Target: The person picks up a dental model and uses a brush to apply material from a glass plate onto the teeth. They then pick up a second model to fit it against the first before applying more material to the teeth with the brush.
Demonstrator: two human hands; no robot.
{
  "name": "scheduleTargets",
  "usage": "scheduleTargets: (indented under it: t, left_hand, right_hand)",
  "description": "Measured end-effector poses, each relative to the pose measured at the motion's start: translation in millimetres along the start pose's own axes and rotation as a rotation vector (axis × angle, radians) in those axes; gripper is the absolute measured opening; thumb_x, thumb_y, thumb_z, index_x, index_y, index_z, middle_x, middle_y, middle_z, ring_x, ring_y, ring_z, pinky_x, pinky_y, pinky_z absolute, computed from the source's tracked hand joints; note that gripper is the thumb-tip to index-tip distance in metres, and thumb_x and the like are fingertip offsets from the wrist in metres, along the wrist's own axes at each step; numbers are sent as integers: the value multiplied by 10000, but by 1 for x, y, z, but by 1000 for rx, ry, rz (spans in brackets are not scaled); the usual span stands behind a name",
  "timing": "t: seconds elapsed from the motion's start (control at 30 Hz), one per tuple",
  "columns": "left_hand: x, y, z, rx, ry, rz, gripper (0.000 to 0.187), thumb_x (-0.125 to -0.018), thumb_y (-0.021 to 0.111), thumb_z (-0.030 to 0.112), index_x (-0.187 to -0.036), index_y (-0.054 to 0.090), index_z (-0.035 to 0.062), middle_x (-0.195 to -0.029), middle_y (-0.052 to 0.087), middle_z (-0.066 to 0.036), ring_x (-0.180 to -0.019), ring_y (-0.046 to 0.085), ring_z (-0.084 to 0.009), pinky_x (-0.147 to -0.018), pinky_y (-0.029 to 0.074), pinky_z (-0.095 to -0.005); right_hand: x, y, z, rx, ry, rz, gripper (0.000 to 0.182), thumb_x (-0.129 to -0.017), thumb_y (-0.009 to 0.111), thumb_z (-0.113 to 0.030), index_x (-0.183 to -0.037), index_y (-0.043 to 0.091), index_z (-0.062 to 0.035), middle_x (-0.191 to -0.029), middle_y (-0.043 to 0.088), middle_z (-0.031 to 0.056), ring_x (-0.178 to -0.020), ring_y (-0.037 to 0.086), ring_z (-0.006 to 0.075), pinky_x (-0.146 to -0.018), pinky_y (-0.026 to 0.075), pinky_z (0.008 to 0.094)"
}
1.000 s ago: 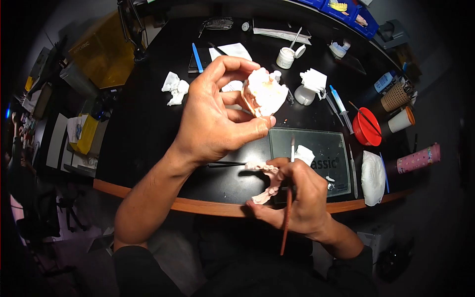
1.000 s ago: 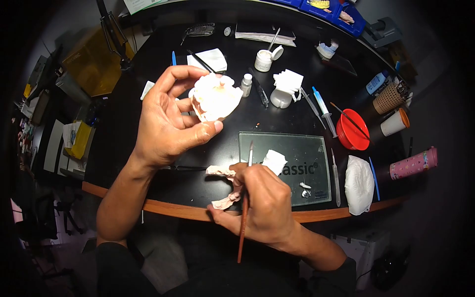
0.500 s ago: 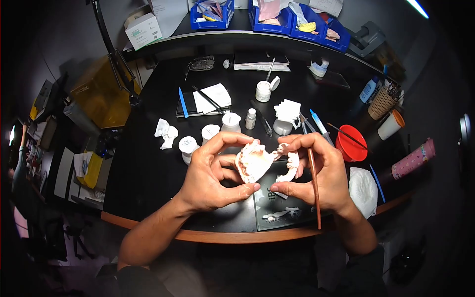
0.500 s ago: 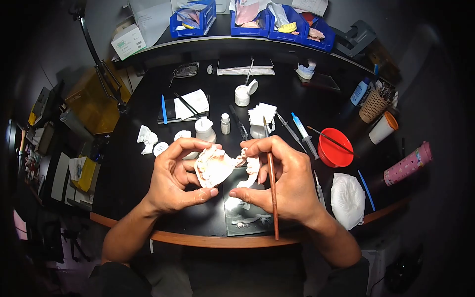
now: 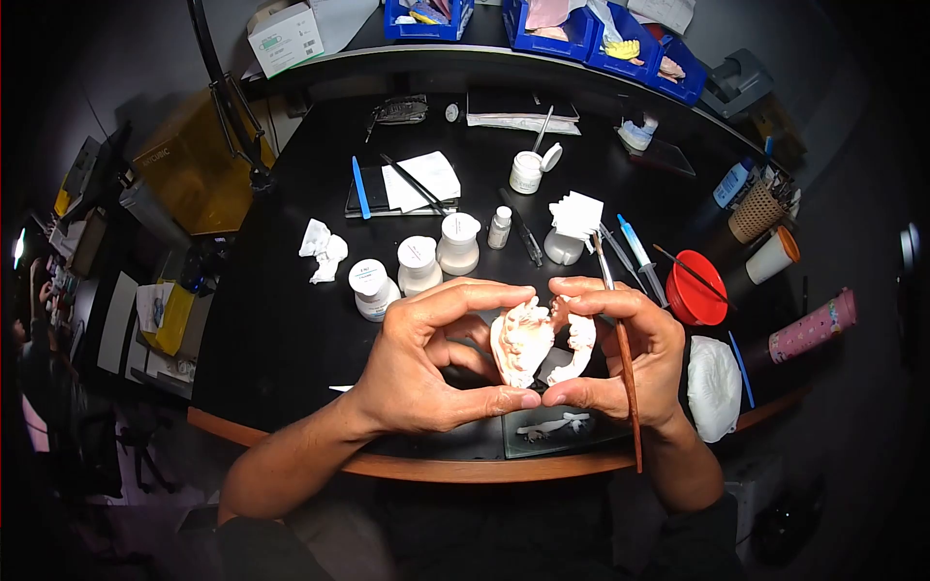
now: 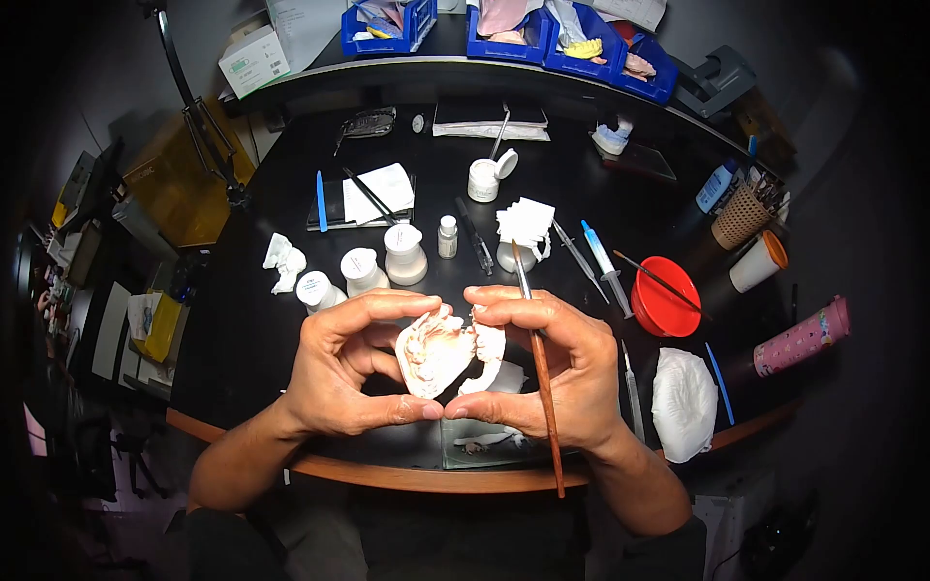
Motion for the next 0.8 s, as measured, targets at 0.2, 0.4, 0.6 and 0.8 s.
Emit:
scheduleTargets:
  t: [0.2,0.4,0.6,0.8]
  left_hand:
    - [-1,-6,3,-321,67,-29,776,-644,1003,94,-1332,663,-25,-1287,648,-177,-1146,677,-208,-812,634,-279]
    - [-3,-6,-2,-354,186,14,736,-653,1011,224,-1296,709,30,-1176,698,-134,-1032,706,-197,-822,609,-317]
    - [-3,-9,-2,-404,200,-49,797,-599,1036,187,-1297,706,-8,-1227,680,-152,-1101,670,-202,-976,515,-327]
    - [-1,-6,-2,-339,128,-58,798,-613,1021,139,-1318,684,-23,-1231,639,-151,-1166,660,-218,-1015,584,-363]
  right_hand:
    - [2,-2,-4,135,-6,84,752,-611,1032,-160,-1232,660,47,-1327,656,279,-1202,687,264,-1051,560,368]
    - [6,-9,-2,170,-10,-10,820,-564,1042,-128,-1241,604,18,-1370,612,249,-1175,693,263,-1022,589,390]
    - [0,-2,-2,98,-78,-41,712,-578,1034,-146,-1172,689,42,-1265,677,242,-1192,690,266,-1024,589,369]
    - [1,-1,1,87,-128,-51,735,-577,1035,-172,-1191,694,43,-1282,675,256,-1176,697,278,-1022,585,378]
Point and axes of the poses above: each hand's wrist, its own x-axis away from the middle knuckle, its own y-axis out of the palm, z = x × y, the point moved 2 cm from there along -x, towards the middle knuckle
